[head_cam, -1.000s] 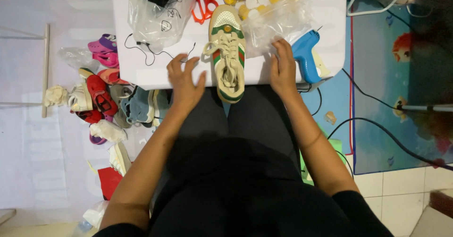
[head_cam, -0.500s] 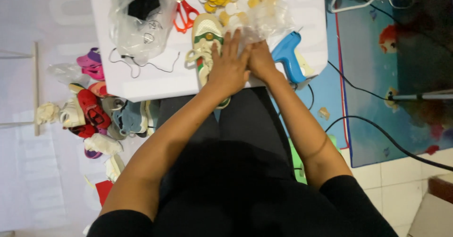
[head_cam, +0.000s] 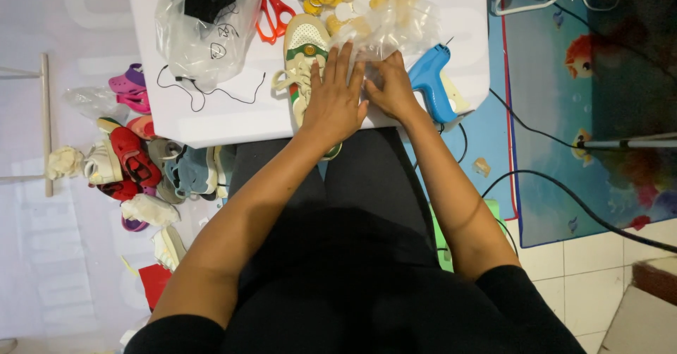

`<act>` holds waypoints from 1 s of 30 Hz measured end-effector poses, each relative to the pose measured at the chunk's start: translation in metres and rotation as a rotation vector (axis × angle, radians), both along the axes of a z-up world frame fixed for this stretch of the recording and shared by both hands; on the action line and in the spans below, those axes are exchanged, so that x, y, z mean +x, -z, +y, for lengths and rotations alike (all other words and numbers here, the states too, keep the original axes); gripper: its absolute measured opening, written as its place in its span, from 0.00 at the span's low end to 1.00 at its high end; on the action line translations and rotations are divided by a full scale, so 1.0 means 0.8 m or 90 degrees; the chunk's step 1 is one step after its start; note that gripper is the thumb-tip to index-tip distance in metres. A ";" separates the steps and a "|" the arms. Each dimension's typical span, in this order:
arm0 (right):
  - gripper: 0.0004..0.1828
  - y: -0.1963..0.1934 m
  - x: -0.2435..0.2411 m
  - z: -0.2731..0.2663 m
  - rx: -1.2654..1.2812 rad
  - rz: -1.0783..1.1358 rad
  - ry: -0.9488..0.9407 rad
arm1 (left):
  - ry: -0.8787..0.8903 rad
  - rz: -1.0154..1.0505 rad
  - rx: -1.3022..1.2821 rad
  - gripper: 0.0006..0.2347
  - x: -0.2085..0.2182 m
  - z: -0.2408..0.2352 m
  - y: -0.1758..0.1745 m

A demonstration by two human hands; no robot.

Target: The person threads a beige lace through the eyelets of a white sneaker with green and red stripes. They then use a blue hot glue gun to apply adhesive to a yellow flower-shaped embellishment and press it onto the shoe's tongue.

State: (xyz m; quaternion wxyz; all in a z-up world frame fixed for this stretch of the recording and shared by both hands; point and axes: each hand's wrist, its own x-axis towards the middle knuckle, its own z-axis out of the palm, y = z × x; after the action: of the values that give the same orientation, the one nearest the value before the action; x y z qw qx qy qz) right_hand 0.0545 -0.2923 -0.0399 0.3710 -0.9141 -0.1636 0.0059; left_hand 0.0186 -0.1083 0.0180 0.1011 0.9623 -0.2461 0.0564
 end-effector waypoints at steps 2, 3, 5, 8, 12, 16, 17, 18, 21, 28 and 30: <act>0.25 -0.002 -0.017 0.000 0.023 -0.018 -0.005 | -0.002 0.004 -0.011 0.32 0.000 0.001 0.003; 0.26 -0.003 -0.024 0.001 0.047 -0.036 -0.011 | -0.005 0.007 -0.021 0.31 0.000 0.002 0.004; 0.27 -0.021 -0.039 0.008 0.081 -0.039 -0.014 | -0.002 -0.008 -0.045 0.28 -0.001 0.005 0.001; 0.29 -0.010 -0.046 0.006 0.096 -0.045 -0.019 | 0.005 -0.018 -0.068 0.25 -0.001 0.007 0.004; 0.36 0.004 -0.035 0.003 0.040 -0.024 -0.015 | 0.008 -0.017 -0.076 0.25 -0.001 0.007 0.008; 0.35 -0.008 -0.017 0.010 -0.085 0.088 -0.004 | 0.014 -0.023 -0.094 0.20 0.000 0.012 0.010; 0.30 -0.022 -0.015 0.016 -0.086 0.117 -0.018 | 0.016 -0.030 -0.097 0.20 0.000 0.012 0.012; 0.27 -0.035 -0.013 0.022 -0.087 0.145 -0.031 | 0.018 -0.037 -0.099 0.20 0.000 0.012 0.014; 0.33 -0.027 -0.009 0.021 -0.050 0.158 -0.044 | 0.024 -0.046 -0.116 0.19 -0.001 0.014 0.010; 0.39 -0.048 -0.009 0.027 0.061 0.139 -0.012 | 0.022 -0.043 -0.129 0.18 -0.002 0.013 0.008; 0.05 -0.053 -0.004 0.029 0.047 0.066 0.101 | 0.012 -0.009 -0.075 0.30 -0.002 0.012 0.004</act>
State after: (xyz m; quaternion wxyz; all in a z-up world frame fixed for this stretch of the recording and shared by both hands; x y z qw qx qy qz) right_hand 0.0509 -0.2690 0.0025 0.4119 -0.9083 -0.0714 0.0178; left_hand 0.0168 -0.0989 0.0149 0.1563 0.9519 -0.2523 0.0763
